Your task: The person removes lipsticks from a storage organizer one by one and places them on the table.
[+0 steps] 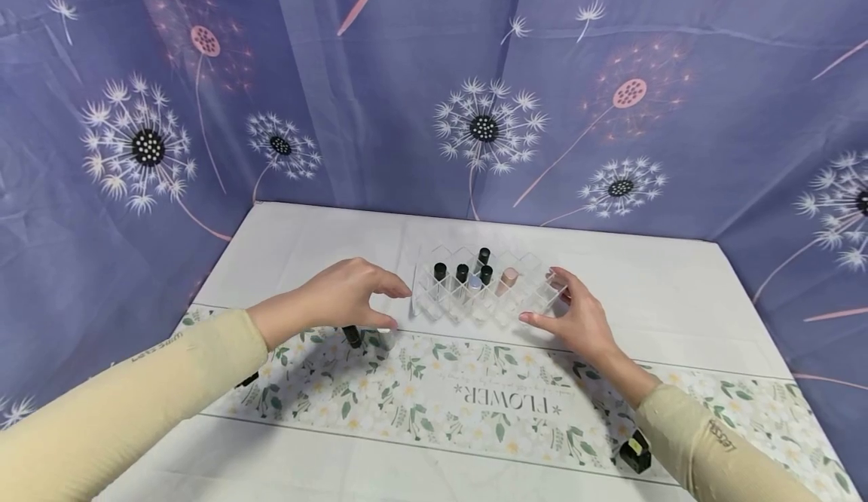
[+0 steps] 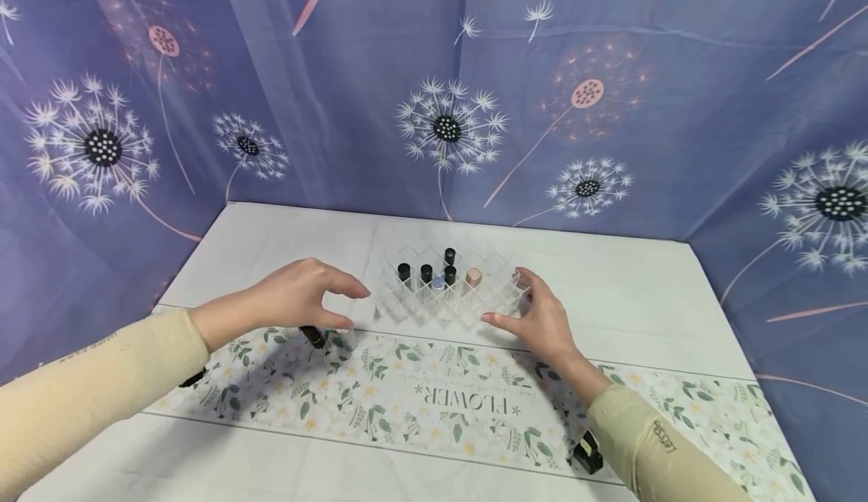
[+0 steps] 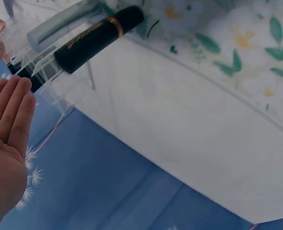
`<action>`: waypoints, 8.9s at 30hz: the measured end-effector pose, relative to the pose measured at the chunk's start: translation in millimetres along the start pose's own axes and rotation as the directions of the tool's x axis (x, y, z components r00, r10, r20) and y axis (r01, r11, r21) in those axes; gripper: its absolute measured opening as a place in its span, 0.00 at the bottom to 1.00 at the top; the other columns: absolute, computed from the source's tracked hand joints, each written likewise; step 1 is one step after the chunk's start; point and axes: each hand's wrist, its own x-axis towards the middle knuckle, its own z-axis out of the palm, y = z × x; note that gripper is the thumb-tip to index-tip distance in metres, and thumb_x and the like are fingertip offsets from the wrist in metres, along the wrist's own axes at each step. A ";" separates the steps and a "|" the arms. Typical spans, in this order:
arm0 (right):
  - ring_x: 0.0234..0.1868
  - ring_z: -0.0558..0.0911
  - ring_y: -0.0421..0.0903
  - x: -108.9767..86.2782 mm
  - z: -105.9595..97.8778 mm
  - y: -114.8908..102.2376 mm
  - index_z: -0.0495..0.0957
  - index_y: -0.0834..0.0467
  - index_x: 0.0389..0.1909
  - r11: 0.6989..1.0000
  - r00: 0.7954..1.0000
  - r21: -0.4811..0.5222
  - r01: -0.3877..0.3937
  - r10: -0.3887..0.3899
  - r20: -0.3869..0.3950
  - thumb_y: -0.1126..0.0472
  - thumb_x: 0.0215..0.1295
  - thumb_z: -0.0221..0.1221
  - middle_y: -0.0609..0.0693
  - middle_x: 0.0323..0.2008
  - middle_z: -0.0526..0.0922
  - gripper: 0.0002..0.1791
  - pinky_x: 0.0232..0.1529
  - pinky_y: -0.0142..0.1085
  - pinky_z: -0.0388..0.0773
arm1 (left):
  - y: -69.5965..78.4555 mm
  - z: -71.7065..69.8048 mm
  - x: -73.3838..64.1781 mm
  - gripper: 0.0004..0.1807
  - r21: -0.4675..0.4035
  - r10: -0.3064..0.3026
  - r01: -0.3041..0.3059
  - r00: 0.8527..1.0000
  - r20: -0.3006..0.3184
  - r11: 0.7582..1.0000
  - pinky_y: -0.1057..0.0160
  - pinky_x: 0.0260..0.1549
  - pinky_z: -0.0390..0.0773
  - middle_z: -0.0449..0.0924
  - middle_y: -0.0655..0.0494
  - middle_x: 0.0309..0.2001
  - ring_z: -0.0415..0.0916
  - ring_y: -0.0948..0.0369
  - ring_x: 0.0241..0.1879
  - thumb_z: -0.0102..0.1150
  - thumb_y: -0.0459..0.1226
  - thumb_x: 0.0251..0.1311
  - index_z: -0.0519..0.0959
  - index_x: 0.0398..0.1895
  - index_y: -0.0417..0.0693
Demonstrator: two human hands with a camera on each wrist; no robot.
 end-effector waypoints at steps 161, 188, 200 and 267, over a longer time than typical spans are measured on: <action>0.71 0.73 0.69 -2.6 2.5 3.0 0.56 0.60 0.84 0.991 0.999 0.130 -0.041 0.040 0.011 0.49 0.58 0.81 0.67 0.73 0.70 0.60 0.73 0.59 0.73 | 31.2 -56.8 68.8 0.16 -0.077 -0.041 0.041 0.999 -0.003 0.996 0.64 0.51 0.87 0.92 0.57 0.47 0.90 0.61 0.47 0.76 0.34 0.63 0.90 0.54 0.47; 0.70 0.75 0.69 -1.5 4.0 3.3 0.57 0.61 0.83 0.992 1.000 0.121 -0.024 0.024 0.000 0.52 0.58 0.81 0.68 0.72 0.71 0.59 0.72 0.59 0.75 | 33.3 -12.9 31.3 0.15 -0.097 -0.006 0.011 0.999 0.046 0.995 0.65 0.50 0.88 0.92 0.60 0.46 0.89 0.63 0.45 0.78 0.35 0.62 0.90 0.52 0.48; 0.69 0.75 0.69 -0.5 4.9 4.1 0.57 0.61 0.83 0.992 1.000 0.126 -0.026 0.026 -0.004 0.52 0.57 0.82 0.68 0.71 0.71 0.59 0.72 0.58 0.75 | 30.8 7.9 27.5 0.15 -0.071 -0.034 0.040 0.996 0.081 0.997 0.64 0.50 0.88 0.92 0.60 0.48 0.90 0.62 0.46 0.77 0.36 0.63 0.90 0.53 0.49; 0.71 0.74 0.68 -1.4 4.7 3.4 0.56 0.61 0.84 0.989 0.999 0.137 -0.046 0.045 0.007 0.50 0.57 0.81 0.67 0.73 0.71 0.60 0.74 0.59 0.73 | 21.9 -9.9 59.1 0.21 -0.070 -0.044 0.044 0.999 0.011 0.997 0.56 0.57 0.86 0.91 0.58 0.54 0.89 0.59 0.52 0.78 0.43 0.63 0.88 0.58 0.50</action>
